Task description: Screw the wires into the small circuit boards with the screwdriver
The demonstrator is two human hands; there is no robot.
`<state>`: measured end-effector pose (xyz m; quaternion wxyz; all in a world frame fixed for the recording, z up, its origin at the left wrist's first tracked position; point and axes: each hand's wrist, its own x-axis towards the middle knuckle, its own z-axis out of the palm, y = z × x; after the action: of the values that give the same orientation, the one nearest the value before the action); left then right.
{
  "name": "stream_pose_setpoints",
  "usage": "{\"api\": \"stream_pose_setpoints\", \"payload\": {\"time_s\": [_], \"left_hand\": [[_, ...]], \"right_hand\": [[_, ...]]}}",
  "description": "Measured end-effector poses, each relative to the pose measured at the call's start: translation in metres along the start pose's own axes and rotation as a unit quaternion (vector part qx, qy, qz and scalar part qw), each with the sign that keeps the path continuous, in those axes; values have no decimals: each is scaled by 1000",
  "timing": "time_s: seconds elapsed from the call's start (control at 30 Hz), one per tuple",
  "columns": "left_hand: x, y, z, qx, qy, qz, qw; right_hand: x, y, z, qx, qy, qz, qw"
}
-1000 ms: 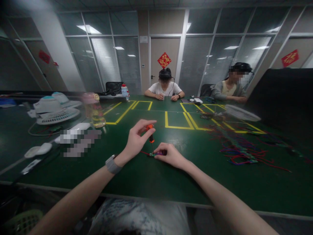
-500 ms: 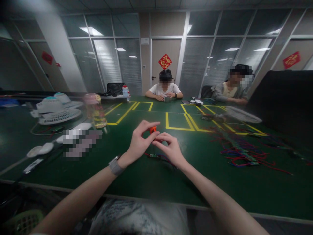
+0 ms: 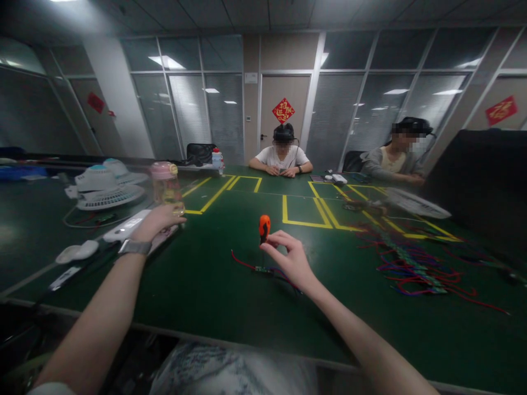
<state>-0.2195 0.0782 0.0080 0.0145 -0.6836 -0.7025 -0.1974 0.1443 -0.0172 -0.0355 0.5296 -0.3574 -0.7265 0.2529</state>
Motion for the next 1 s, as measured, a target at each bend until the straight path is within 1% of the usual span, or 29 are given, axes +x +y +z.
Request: {"api": "stream_pose_setpoints", "payload": {"time_s": [0.07,0.13,0.23,0.37,0.5,0.67,0.87,0.93,1.0], "left_hand": [[-1,-25,3,30,-44,-46,998],[-2,-37,6,53,-85,-81,992],[3,-42,11,81,-135,-121,980],[9,-41,16,95,-160,-136,973],[8,-41,15,94,-172,-128,972],[10,-45,14,84,-173,-113,975],[6,-51,19,75,-139,-109,981],[4,-46,19,71,-132,-103,983],[1,-30,18,53,-125,-76,988]], "right_hand": [[0,2,-1,2,1,5,1000],[0,3,-2,-2,2,7,1000],[-1,3,-3,-8,-1,7,1000],[-2,4,-4,-2,-5,8,1000],[-2,4,-3,7,0,9,1000],[-2,4,-2,13,2,3,1000],[-3,3,-1,10,-1,11,1000],[-3,3,-2,9,-3,11,1000],[-2,3,-2,7,-5,10,1000]]}}
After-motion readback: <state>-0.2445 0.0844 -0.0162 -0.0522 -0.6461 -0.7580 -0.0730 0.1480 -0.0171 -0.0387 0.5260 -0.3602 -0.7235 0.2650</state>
